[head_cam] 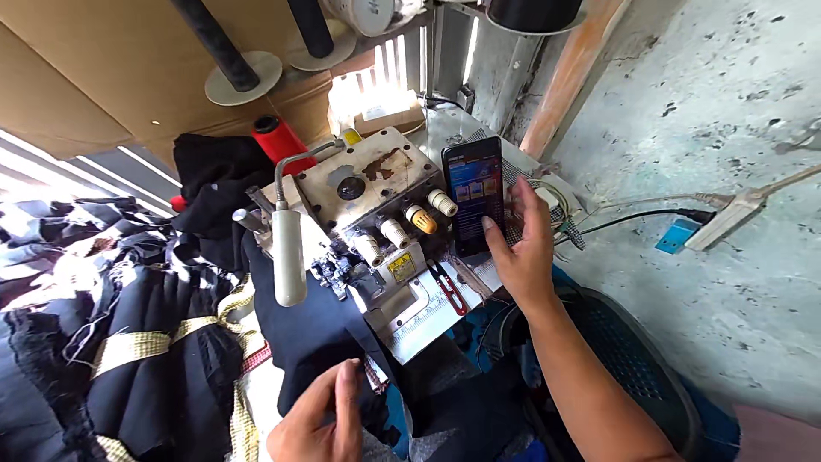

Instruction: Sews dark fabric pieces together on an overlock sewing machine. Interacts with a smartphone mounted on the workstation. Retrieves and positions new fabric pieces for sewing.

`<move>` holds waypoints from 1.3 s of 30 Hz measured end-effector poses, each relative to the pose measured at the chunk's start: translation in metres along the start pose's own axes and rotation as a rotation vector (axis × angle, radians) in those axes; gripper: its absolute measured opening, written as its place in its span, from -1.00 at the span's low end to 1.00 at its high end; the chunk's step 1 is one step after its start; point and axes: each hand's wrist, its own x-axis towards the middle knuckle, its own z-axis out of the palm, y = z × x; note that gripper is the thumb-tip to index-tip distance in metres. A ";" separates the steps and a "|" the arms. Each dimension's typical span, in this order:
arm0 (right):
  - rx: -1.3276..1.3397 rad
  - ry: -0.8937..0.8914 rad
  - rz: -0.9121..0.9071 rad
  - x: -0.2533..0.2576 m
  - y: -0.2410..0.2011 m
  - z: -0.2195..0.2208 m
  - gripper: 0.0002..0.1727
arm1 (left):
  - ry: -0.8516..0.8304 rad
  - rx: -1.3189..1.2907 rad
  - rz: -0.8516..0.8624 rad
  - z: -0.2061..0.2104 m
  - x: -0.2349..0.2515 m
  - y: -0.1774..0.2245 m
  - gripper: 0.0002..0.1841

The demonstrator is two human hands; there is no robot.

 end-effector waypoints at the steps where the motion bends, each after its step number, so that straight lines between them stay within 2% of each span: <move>1: -0.062 0.001 -0.068 0.004 -0.003 -0.001 -0.27 | -0.074 -0.004 -0.077 0.007 -0.004 0.000 -0.62; 4: -0.224 -0.014 -0.197 0.015 -0.011 0.002 -0.34 | -0.067 -0.056 -0.163 0.038 -0.011 -0.008 -0.56; 7: -0.310 -0.062 -0.227 0.027 -0.015 0.007 -0.33 | 0.023 -0.369 -0.322 0.061 -0.014 -0.009 -0.47; 9: -0.358 -0.101 -0.218 0.034 -0.017 0.008 -0.29 | 0.052 -0.539 -0.413 0.066 -0.014 -0.011 -0.54; 11: -0.360 -0.100 -0.216 0.037 -0.018 0.007 -0.27 | 0.054 -0.612 -0.412 0.063 -0.016 -0.014 -0.73; 12: -0.328 -0.068 -0.226 0.036 -0.018 0.006 -0.29 | 0.059 -0.633 -0.395 0.060 -0.017 -0.015 -0.84; 14: -0.186 0.062 -0.255 0.023 -0.017 0.004 -0.42 | 0.035 -0.723 -0.357 0.050 -0.020 -0.015 -0.89; 16: 0.012 0.146 -0.245 -0.002 -0.022 0.007 -0.60 | -0.048 -0.936 -0.360 0.040 -0.023 -0.016 -0.69; 18: 0.231 0.047 -0.188 -0.033 -0.036 0.019 -0.73 | -0.117 -1.228 -0.474 0.036 -0.022 -0.016 -0.44; 19: 0.333 -0.055 -0.155 -0.048 -0.044 0.028 -0.74 | -0.112 -1.319 -0.555 0.037 -0.021 -0.015 -0.42; 21: 0.452 -0.307 -0.092 -0.069 -0.063 0.047 -0.70 | -0.056 -1.268 -0.664 0.040 -0.019 -0.012 -0.49; 24: 0.555 -0.565 0.002 -0.086 -0.079 0.070 -0.62 | -0.050 -1.005 -0.545 0.038 -0.021 -0.013 -0.72; 27: 0.641 -0.596 0.068 -0.097 -0.089 0.077 -0.60 | 0.041 -0.814 -0.443 0.034 -0.022 -0.008 -0.83; 30: 0.688 -0.613 0.138 -0.100 -0.092 0.077 -0.62 | 0.111 -0.785 -0.476 0.033 -0.019 -0.005 -0.91; 35: 0.849 -0.802 0.331 -0.103 -0.091 0.071 -0.80 | 0.056 -0.954 -0.545 0.033 -0.018 0.000 -0.89; 39: 0.917 -0.825 0.456 -0.109 -0.092 0.062 -0.82 | 0.007 -0.872 -0.513 0.037 -0.030 -0.004 -0.84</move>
